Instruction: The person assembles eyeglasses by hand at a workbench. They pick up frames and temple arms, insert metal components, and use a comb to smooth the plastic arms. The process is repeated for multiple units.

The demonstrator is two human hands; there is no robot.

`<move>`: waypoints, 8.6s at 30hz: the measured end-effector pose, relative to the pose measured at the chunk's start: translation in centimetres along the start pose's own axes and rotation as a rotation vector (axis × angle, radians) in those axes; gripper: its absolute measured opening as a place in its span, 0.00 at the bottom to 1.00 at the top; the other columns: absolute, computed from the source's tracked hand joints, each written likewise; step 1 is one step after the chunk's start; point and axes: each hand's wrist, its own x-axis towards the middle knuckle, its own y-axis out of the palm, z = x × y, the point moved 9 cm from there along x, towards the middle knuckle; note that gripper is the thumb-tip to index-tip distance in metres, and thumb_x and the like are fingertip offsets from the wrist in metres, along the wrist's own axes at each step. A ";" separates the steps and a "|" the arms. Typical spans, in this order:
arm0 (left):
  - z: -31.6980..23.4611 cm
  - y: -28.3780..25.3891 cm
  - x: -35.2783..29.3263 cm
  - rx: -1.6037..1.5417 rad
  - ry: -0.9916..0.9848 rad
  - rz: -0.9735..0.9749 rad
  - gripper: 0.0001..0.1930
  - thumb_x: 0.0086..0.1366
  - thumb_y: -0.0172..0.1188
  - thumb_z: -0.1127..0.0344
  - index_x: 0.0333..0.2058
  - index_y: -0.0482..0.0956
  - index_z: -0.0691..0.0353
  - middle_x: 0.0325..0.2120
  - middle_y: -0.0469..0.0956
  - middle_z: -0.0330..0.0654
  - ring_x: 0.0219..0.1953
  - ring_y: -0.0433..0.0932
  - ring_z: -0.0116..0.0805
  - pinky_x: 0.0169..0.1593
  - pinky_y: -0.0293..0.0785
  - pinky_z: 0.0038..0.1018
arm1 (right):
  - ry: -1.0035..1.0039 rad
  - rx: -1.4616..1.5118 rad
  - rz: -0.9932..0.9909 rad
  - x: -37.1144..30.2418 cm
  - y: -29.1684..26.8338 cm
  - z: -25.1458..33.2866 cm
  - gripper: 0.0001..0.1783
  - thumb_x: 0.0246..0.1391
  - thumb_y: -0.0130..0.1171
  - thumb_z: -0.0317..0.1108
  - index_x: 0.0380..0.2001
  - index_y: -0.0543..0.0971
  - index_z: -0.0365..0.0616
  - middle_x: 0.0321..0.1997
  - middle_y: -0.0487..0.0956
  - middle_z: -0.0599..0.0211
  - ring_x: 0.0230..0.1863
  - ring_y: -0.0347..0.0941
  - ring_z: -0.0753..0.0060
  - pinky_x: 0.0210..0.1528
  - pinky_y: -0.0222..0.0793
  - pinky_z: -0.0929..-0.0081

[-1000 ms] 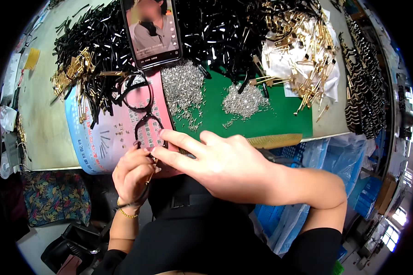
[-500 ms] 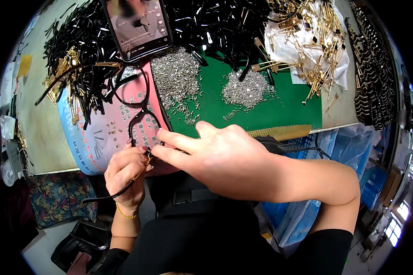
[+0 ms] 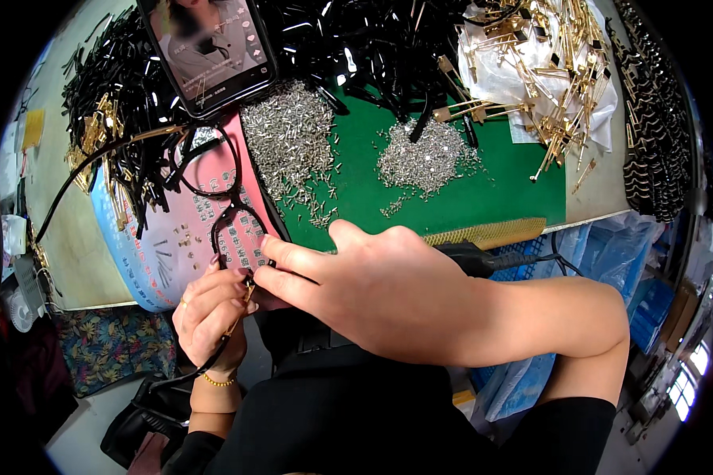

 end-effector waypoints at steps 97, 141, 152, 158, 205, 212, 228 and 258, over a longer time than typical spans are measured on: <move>13.7 -12.9 6.5 0.773 -0.478 -0.339 0.11 0.69 0.63 0.60 0.40 0.86 0.62 0.34 0.84 0.47 0.32 0.82 0.45 0.37 0.76 0.34 | 0.468 -0.264 -0.586 -3.4 -10.4 -12.5 0.14 0.58 0.63 0.34 0.43 0.71 0.44 0.39 0.81 0.54 0.38 0.80 0.46 0.36 0.75 0.52; -0.3 6.4 2.8 -0.910 -0.566 0.228 0.10 0.75 0.54 0.73 0.52 0.77 0.64 0.26 0.76 0.36 0.24 0.68 0.20 0.31 0.69 0.21 | 0.338 0.497 -0.417 -7.3 -4.9 -3.4 0.14 0.56 0.65 0.25 0.47 0.85 0.43 0.30 0.77 0.68 0.25 0.72 0.76 0.26 0.67 0.77; -1.4 3.8 3.5 -0.585 -0.259 0.172 0.13 0.70 0.59 0.76 0.51 0.80 0.64 0.27 0.71 0.42 0.27 0.69 0.37 0.34 0.70 0.31 | 0.303 0.466 -0.374 -6.6 -5.0 -2.1 0.17 0.54 0.66 0.23 0.48 0.84 0.45 0.28 0.77 0.69 0.23 0.73 0.77 0.24 0.67 0.79; -0.6 4.8 2.2 -0.776 -0.425 0.232 0.14 0.69 0.61 0.76 0.53 0.82 0.64 0.33 0.85 0.45 0.26 0.80 0.28 0.33 0.77 0.24 | 0.259 0.400 -0.374 -6.6 -5.4 -1.6 0.18 0.52 0.67 0.22 0.48 0.85 0.44 0.27 0.76 0.68 0.22 0.73 0.75 0.24 0.68 0.76; -1.7 8.5 4.0 -0.686 -0.527 0.286 0.21 0.76 0.47 0.75 0.64 0.58 0.67 0.53 0.81 0.51 0.22 0.77 0.31 0.29 0.76 0.26 | 0.431 -0.081 -0.140 -8.7 -2.4 -5.4 0.27 0.55 0.61 0.28 0.59 0.76 0.60 0.36 0.70 0.61 0.29 0.78 0.61 0.24 0.74 0.64; -0.1 6.5 2.7 -0.556 -0.596 0.178 0.17 0.75 0.51 0.74 0.61 0.68 0.67 0.35 0.87 0.44 0.20 0.77 0.23 0.25 0.74 0.21 | 0.435 -0.123 -0.089 -8.1 -2.3 -5.6 0.28 0.54 0.60 0.29 0.60 0.75 0.58 0.35 0.71 0.58 0.25 0.79 0.61 0.21 0.73 0.67; 0.9 6.8 3.1 -0.449 -0.527 0.091 0.08 0.71 0.59 0.73 0.47 0.81 0.66 0.25 0.84 0.44 0.22 0.83 0.35 0.27 0.77 0.27 | 0.704 1.366 0.200 -5.2 0.7 -3.5 0.29 0.71 0.45 0.35 0.71 0.54 0.51 0.39 0.69 0.69 0.28 0.77 0.80 0.26 0.76 0.80; 12.8 -4.0 2.5 -0.876 -0.516 -0.373 0.12 0.80 0.45 0.65 0.54 0.69 0.65 0.29 0.79 0.39 0.32 0.76 0.22 0.37 0.74 0.21 | 0.116 -0.417 -0.075 11.7 -3.1 -0.4 0.10 0.48 0.62 0.27 0.34 0.77 0.31 0.34 0.81 0.51 0.32 0.84 0.55 0.29 0.81 0.65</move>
